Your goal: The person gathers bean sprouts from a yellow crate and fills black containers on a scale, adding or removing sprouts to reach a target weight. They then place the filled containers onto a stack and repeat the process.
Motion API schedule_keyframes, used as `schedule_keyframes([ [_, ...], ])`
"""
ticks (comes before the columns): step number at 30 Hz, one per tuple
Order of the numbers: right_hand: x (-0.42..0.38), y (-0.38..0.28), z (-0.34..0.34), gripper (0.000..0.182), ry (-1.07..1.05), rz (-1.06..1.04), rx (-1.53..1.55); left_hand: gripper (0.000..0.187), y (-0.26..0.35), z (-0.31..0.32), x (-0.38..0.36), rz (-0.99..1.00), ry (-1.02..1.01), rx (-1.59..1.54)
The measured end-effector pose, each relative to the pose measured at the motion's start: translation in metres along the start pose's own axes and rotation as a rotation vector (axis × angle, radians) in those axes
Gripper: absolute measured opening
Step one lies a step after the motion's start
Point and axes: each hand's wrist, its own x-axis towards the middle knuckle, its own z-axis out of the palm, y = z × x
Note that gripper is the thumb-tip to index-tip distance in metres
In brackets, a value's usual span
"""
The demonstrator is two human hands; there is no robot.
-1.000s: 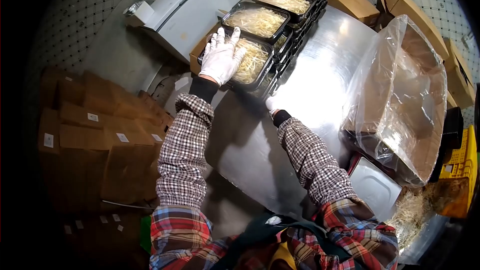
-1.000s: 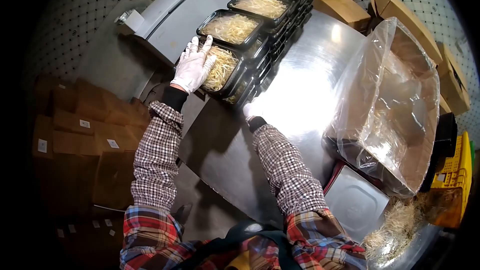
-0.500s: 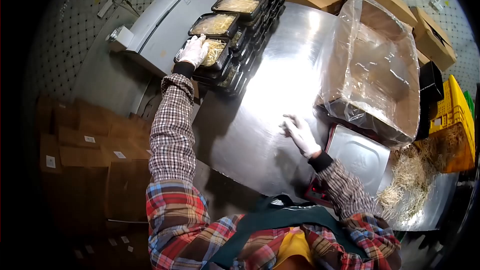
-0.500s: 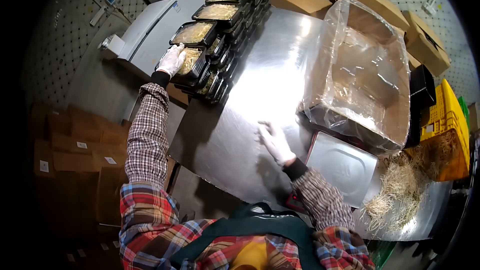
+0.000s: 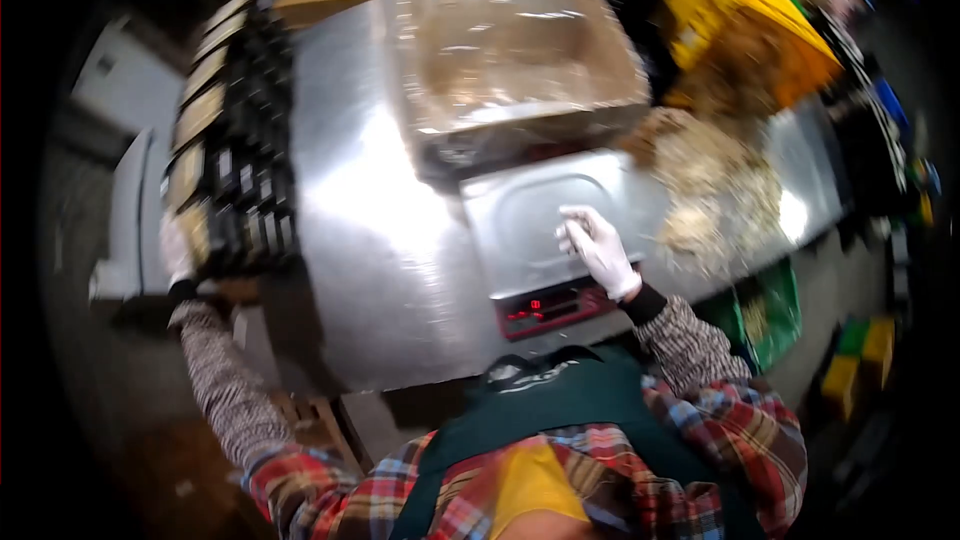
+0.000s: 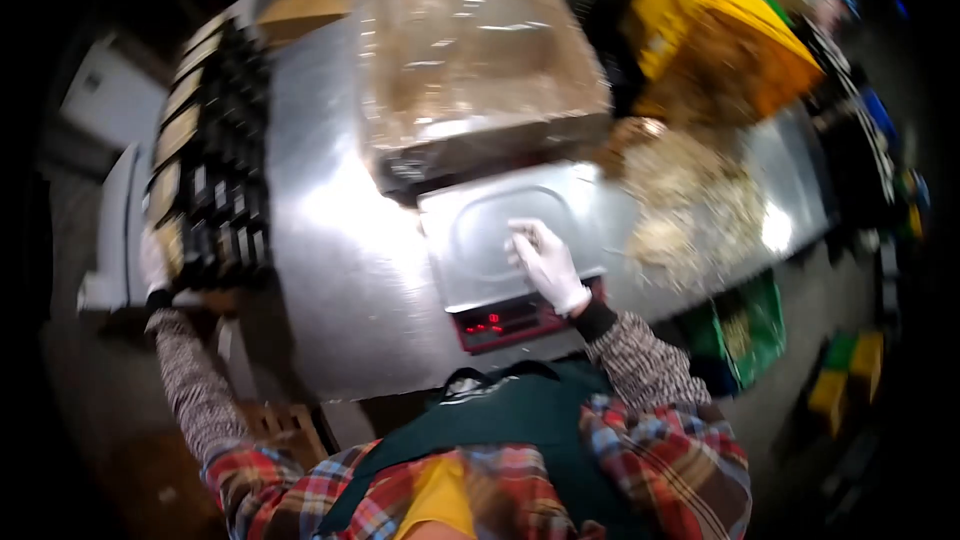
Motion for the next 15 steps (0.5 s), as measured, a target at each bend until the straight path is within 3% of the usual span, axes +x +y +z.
schedule_keyframes([
  [4,0.001,0.022,-0.128,0.027,0.341,0.025,-0.089,0.053,0.013,-0.022,0.007,-0.058,0.099,0.064],
  [6,-0.01,0.033,-0.196,0.039,0.511,-0.075,-0.46,0.063,0.074,-0.031,-0.003,-0.076,0.301,0.204],
  [7,-0.01,0.074,-0.248,0.061,0.508,-0.109,-0.557,0.072,0.156,-0.043,-0.019,-0.298,0.267,0.137],
  [8,-0.024,0.069,-0.275,0.09,0.495,-0.173,-0.952,0.074,0.202,-0.042,-0.03,-0.271,0.297,0.094],
  [10,-0.044,0.064,-0.313,0.112,0.255,0.072,-1.294,0.074,0.308,-0.032,-0.053,-0.073,0.351,0.129],
  [11,-0.049,0.075,-0.331,0.124,0.136,0.075,-1.442,0.072,0.365,-0.019,-0.067,0.025,0.324,-0.011],
  [12,-0.054,0.09,-0.343,0.126,0.043,0.045,-1.558,0.071,0.425,-0.002,-0.087,0.117,0.292,-0.149],
  [15,-0.042,0.12,-0.374,0.12,-0.173,-0.104,-1.455,0.068,0.612,0.047,-0.161,0.247,-0.036,-0.691],
])
